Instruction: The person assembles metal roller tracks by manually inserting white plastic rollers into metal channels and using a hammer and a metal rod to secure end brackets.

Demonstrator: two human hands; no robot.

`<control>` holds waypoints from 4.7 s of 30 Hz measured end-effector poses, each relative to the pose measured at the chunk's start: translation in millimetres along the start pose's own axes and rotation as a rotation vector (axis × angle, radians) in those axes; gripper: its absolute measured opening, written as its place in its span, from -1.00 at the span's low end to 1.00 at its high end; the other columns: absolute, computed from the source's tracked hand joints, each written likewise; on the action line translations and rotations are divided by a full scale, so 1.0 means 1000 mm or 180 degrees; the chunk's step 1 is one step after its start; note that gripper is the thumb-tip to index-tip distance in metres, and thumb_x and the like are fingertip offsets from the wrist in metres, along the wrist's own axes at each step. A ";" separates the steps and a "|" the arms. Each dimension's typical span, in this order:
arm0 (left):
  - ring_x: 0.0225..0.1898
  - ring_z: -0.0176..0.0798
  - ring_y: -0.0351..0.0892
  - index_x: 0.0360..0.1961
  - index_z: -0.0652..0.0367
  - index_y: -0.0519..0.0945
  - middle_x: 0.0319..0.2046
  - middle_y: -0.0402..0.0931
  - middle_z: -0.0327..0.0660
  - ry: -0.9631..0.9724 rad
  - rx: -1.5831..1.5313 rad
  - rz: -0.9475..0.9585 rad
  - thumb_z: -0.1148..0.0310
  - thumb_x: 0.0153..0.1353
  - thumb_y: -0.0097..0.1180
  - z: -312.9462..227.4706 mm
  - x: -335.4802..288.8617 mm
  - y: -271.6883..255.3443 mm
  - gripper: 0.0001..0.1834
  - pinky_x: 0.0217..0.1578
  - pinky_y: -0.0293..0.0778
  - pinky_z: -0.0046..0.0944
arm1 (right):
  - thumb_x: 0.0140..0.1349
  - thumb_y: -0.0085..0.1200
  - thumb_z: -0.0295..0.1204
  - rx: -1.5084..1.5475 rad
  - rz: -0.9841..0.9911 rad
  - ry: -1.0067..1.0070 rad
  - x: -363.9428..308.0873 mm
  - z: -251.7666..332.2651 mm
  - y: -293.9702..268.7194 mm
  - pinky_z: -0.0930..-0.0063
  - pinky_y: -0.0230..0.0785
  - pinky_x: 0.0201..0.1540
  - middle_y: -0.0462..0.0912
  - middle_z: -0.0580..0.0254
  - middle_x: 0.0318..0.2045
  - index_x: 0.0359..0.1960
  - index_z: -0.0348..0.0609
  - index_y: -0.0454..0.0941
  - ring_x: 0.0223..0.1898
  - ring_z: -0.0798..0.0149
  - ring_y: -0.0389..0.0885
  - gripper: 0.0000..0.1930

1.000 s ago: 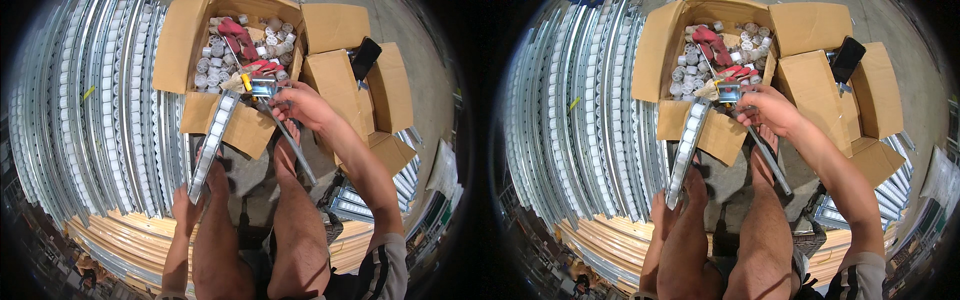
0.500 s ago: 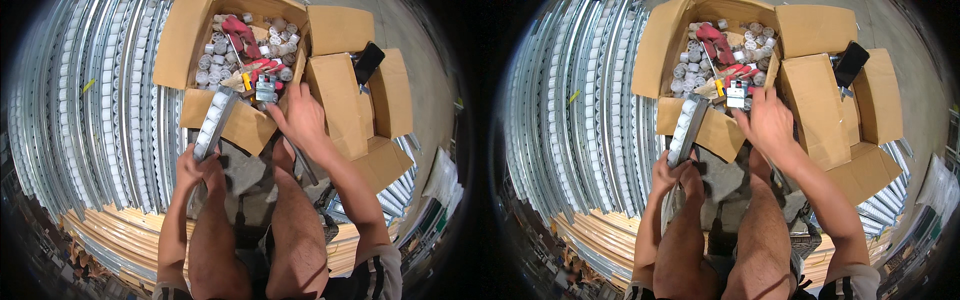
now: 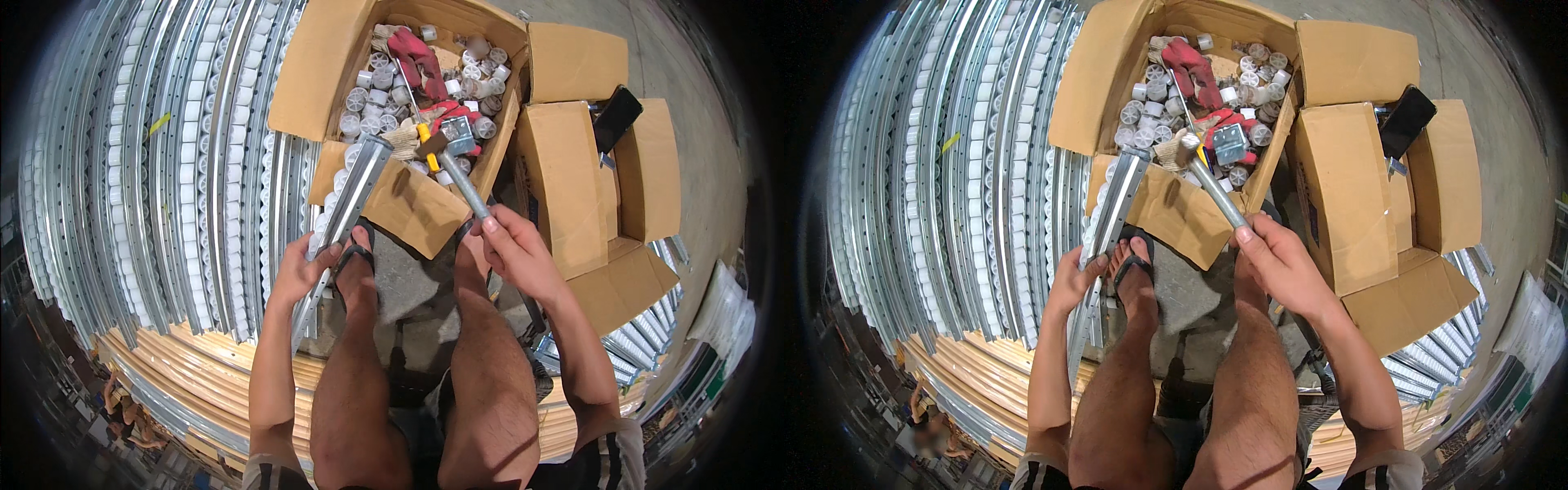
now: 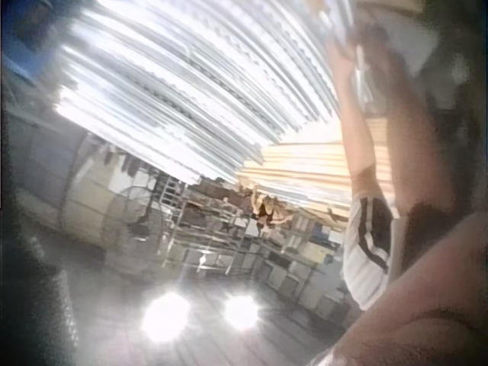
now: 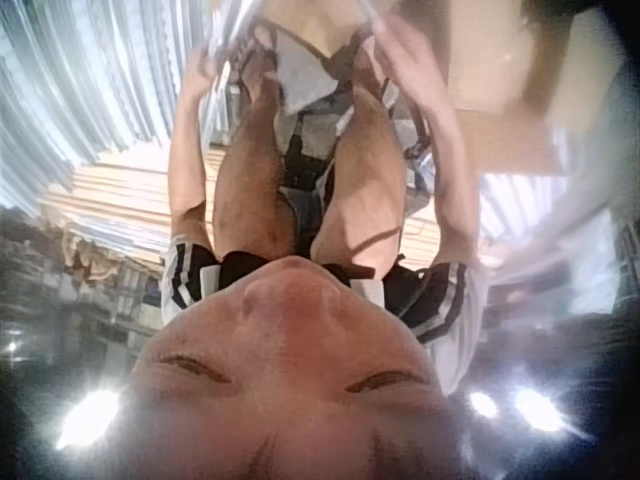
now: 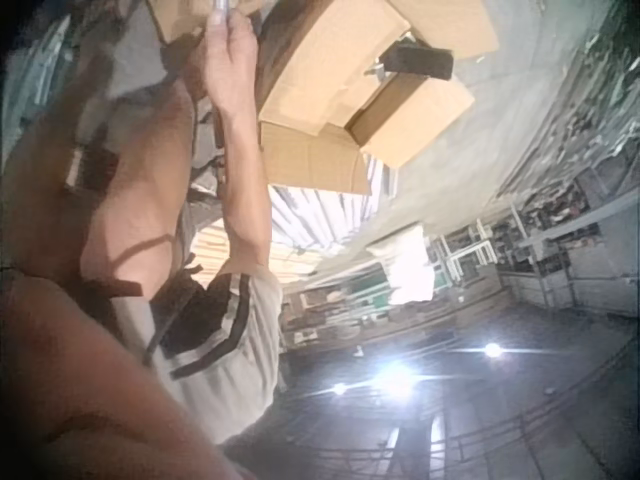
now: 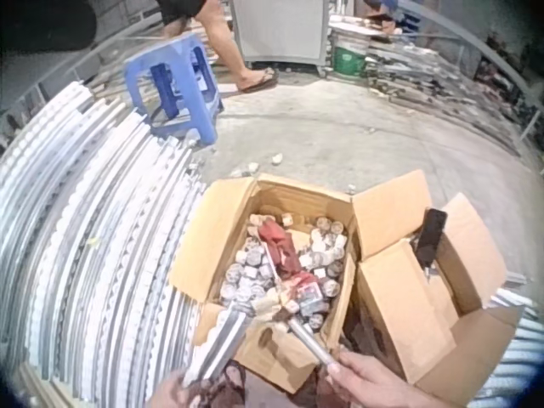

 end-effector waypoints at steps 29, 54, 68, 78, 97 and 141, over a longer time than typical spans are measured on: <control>-0.24 -0.43 0.51 -0.04 0.33 0.65 -0.28 0.67 -0.28 0.0052 -0.0540 -0.0140 0.29 0.22 0.40 0.000 -0.009 0.003 -0.62 -0.17 0.47 -0.32 | 0.26 0.25 -0.39 -0.3233 -0.1591 -0.2462 0.019 0.014 0.027 0.19 0.43 -0.48 0.56 0.11 -0.55 -0.23 -0.22 0.51 -0.54 0.03 0.60 -0.80; -0.40 -0.32 0.65 -0.11 0.31 0.59 -0.37 0.64 -0.19 -0.0390 -0.1159 0.0560 0.04 0.30 0.28 0.005 -0.009 -0.016 -0.53 -0.36 0.59 -0.29 | 0.39 0.16 -0.34 -0.2038 -0.1836 -0.1851 0.020 -0.013 0.014 0.25 0.41 -0.47 0.55 -0.01 -0.59 -0.15 -0.25 0.53 -0.57 0.00 0.59 -0.79; -0.47 -0.23 0.68 0.03 0.37 0.51 -0.37 0.63 -0.09 -0.0640 -0.1576 0.1151 -0.34 0.11 0.31 0.018 -0.008 -0.028 -0.11 -0.44 0.63 -0.26 | 0.29 0.25 -0.41 -0.1939 -0.1531 -0.2394 0.019 0.006 0.028 0.30 0.42 -0.41 0.59 0.07 -0.54 -0.13 -0.25 0.55 -0.52 0.05 0.62 -0.78; -0.55 -0.06 0.67 -0.02 0.38 0.48 -0.45 0.61 0.01 -0.0619 -0.1477 0.1108 -0.46 0.00 0.29 0.017 -0.012 -0.025 -0.01 -0.57 0.63 -0.08 | 0.29 0.23 -0.33 -0.2838 -0.1323 -0.2608 0.031 -0.002 0.022 0.18 0.45 -0.45 0.59 0.13 -0.54 -0.18 -0.20 0.55 -0.49 0.04 0.65 -0.78; -0.41 -0.17 0.67 -0.14 0.26 0.66 -0.41 0.70 -0.04 0.0103 0.1595 -0.0830 0.15 0.13 0.43 -0.023 -0.002 0.030 -0.58 -0.29 0.55 -0.21 | 0.10 0.20 -0.47 -0.4607 -0.2719 -0.1986 0.120 0.057 -0.049 0.04 0.55 -0.17 0.63 -0.07 -0.31 -0.33 -0.23 0.60 -0.17 -0.08 0.67 -0.87; -0.34 0.24 0.63 -0.30 0.30 0.57 -0.41 0.61 0.10 0.1046 0.2189 -0.0520 0.19 -0.01 0.50 -0.126 0.030 0.064 -0.55 -0.30 0.53 0.02 | 0.45 0.00 -0.24 0.0921 0.0084 -0.0563 0.143 0.068 -0.005 0.42 0.40 -0.29 0.64 0.33 -0.35 -0.26 -0.17 0.64 -0.33 0.41 0.54 -0.72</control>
Point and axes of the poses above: each hand's wrist, its own x-axis towards the middle knuckle, its own y-axis out of the palm, z = x × y, the point moved 3 cm from there along x, towards the middle knuckle
